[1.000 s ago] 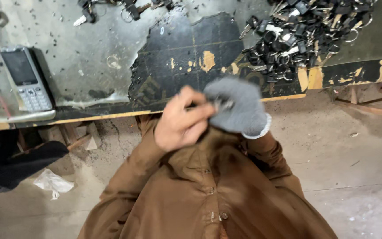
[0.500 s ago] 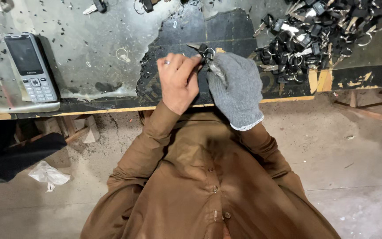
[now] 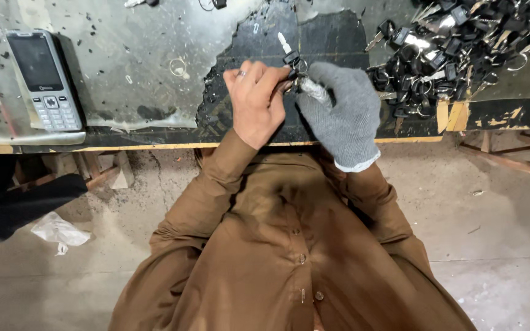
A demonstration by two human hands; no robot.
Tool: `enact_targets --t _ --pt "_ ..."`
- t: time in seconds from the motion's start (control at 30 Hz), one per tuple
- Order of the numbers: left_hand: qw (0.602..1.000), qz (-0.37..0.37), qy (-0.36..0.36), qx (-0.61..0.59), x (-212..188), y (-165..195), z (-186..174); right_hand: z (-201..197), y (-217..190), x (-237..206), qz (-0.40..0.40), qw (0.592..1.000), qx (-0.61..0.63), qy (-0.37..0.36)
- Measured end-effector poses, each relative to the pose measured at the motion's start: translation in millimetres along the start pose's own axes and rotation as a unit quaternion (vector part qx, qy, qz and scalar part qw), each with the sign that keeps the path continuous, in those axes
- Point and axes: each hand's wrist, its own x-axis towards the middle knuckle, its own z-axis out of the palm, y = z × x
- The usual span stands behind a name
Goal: The person sits at a workbench covered with piles of keys and key rings and repeatedly attaches keys to split rings by hand, wearing a gray glove on one hand. They pick a key, thread it onto a ring, and place the assembled key aside, working through the pile one key at a time.
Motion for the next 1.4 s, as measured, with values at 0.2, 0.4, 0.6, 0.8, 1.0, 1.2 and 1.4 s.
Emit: enact_targets --t 0.2,0.4,0.6,0.8,1.0,1.2,1.4 --pt "0.995 0.036 -0.081 -0.049 10 -17 -9 11 -8 8 -0.046 0.987 -0.120 -0.093" --pt "1.000 0.002 -0.007 -0.020 4 -14 0 14 -10 7 -0.034 0.984 -0.147 -0.097" --pt "1.000 0.002 -0.003 -0.017 -15 -16 0 5 -3 -18 -0.063 0.997 -0.039 -0.035" --pt "0.998 0.055 -0.018 -0.016 -33 -9 -4 9 -7 -10 -0.050 0.996 -0.007 -0.068" --pt "0.988 0.072 -0.038 0.133 -23 -22 -26 -10 -5 -9 -0.050 0.990 0.069 -0.112" --pt "0.989 0.112 -0.058 0.073 -39 -24 -24 13 -16 -23 -0.088 0.991 -0.043 -0.086" --pt "0.988 0.128 -0.060 0.062 -32 -6 -37 6 -9 -11 -0.015 0.993 0.086 -0.085"
